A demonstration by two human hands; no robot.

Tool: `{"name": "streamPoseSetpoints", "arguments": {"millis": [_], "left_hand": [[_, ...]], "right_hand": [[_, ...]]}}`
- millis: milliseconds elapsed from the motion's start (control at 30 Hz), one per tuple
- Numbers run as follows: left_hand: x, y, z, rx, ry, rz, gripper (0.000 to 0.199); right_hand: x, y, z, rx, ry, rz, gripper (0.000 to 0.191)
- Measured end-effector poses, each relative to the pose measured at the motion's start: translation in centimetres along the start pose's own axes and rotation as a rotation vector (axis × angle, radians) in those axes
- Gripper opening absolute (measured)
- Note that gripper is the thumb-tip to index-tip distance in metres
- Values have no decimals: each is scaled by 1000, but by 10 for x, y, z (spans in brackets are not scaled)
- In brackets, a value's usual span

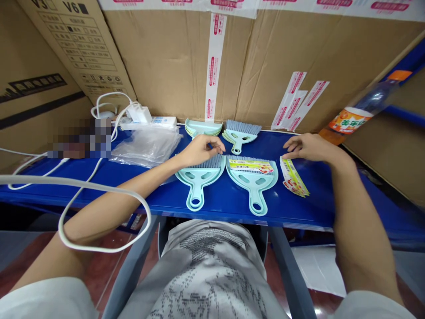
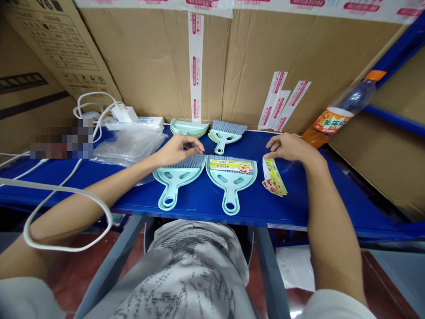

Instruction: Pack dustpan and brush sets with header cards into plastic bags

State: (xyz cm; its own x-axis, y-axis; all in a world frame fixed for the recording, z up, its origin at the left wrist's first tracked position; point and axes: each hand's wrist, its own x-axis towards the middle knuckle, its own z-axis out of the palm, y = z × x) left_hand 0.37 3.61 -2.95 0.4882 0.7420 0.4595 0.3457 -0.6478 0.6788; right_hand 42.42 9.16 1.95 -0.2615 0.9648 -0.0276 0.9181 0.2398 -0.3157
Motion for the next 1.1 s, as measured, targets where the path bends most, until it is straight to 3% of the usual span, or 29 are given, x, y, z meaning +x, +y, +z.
{"name": "streamPoseSetpoints", "arguments": {"millis": [233, 500, 700, 867, 1033, 1100], "left_hand": [[2, 2, -9, 12, 52, -27, 15], [3, 0, -16, 42, 85, -41, 16], [3, -2, -17, 26, 96, -23, 17], [3, -2, -15, 11, 96, -55, 16], [2, -3, -14, -3, 80, -38, 16], [2, -3, -14, -13, 83, -35, 16]], "right_hand": [[19, 24, 13, 101, -183, 30, 48], [7, 3, 6, 212, -184, -128, 47], [-17, -25, -10, 367, -117, -254, 56], [-18, -50, 4, 586, -1, -340, 54], [-8, -45, 12, 514, 39, -324, 48], [-7, -40, 10, 524, 117, -310, 44]]}}
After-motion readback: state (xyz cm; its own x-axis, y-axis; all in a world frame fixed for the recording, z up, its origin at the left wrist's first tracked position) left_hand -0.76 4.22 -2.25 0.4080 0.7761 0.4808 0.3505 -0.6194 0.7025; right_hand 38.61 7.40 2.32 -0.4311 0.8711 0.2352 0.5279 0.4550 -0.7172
